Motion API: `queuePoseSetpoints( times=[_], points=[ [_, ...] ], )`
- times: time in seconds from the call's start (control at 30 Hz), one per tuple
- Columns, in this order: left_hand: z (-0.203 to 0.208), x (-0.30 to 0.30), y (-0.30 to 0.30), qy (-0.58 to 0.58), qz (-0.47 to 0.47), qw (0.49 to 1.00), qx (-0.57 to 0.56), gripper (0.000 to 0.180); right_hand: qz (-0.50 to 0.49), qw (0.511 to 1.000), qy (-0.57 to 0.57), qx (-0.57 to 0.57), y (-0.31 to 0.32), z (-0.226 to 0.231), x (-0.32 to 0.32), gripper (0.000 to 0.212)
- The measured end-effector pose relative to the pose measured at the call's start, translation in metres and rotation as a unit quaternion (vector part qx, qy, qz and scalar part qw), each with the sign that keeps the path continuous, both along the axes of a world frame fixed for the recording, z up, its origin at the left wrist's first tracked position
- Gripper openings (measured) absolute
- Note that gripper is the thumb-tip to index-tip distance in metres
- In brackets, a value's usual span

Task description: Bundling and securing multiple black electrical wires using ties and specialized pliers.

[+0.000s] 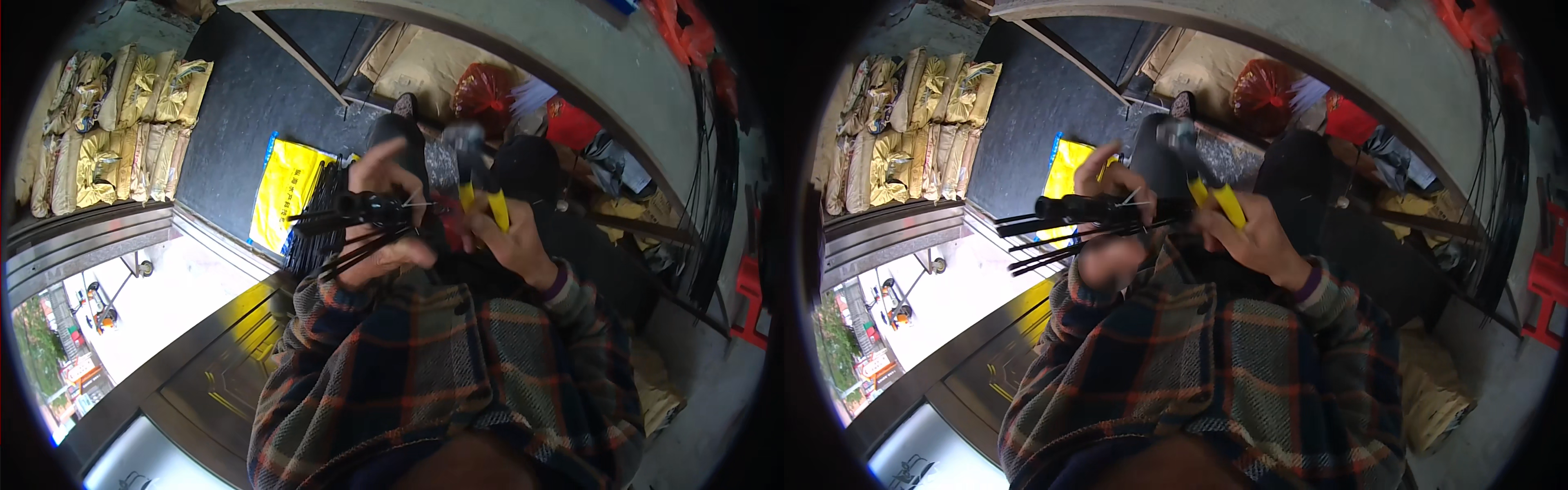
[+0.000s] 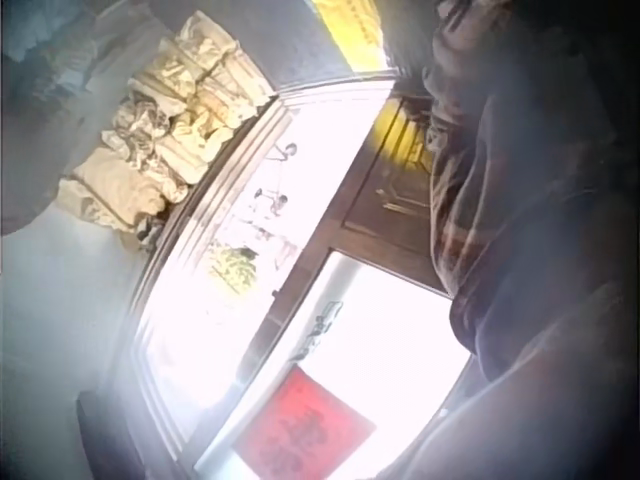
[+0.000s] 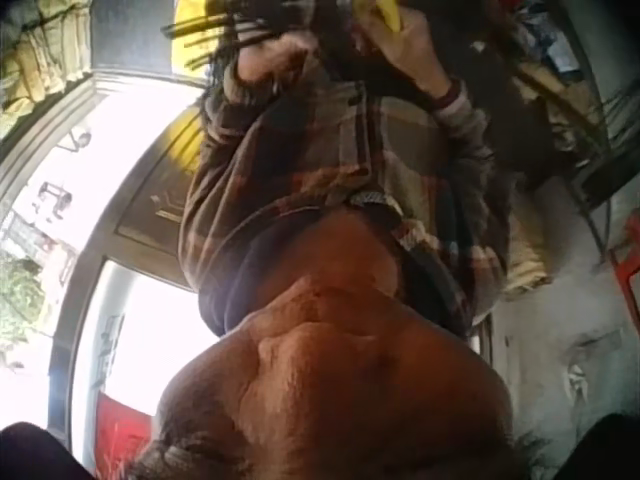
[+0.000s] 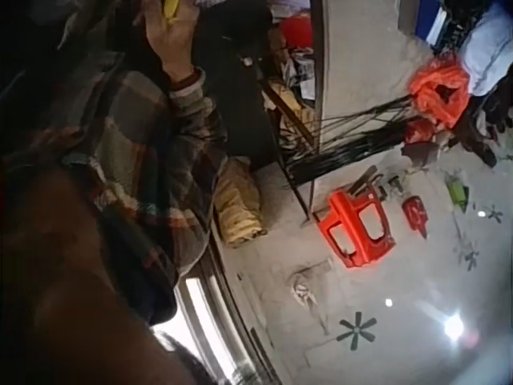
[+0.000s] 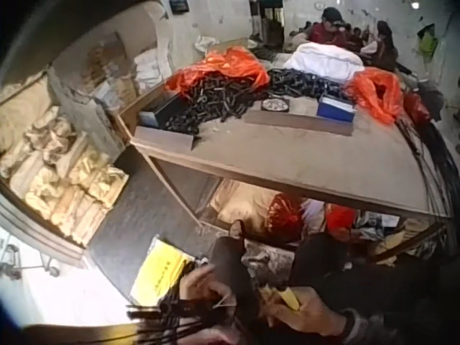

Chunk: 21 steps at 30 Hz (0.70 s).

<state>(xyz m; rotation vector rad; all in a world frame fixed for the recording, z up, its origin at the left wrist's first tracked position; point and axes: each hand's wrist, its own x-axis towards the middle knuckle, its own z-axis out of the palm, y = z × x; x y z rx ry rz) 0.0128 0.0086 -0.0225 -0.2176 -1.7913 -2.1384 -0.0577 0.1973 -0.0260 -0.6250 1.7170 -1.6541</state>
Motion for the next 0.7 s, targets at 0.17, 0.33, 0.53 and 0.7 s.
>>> queuePoseSetpoints(
  times=[0.17,0.33,0.53,0.7],
  points=[
    [0.002,0.008,-0.005,-0.049,0.074,0.993,-0.08,0.068,-0.101,0.984,0.083,-0.123,-0.043,0.005,0.002,0.021],
    [0.006,0.011,-0.005,-0.061,0.119,0.986,-0.097,0.061,-0.096,0.961,0.193,-0.176,-0.056,0.012,0.003,0.025],
    [0.015,0.007,-0.002,-0.105,0.115,0.988,-0.01,0.061,-0.086,0.914,0.393,-0.05,-0.031,0.023,-0.013,0.025],
    [0.024,0.007,-0.003,-0.134,0.071,0.988,-0.037,0.064,-0.087,0.608,0.768,0.178,-0.01,0.03,-0.048,0.029]
  ],
)
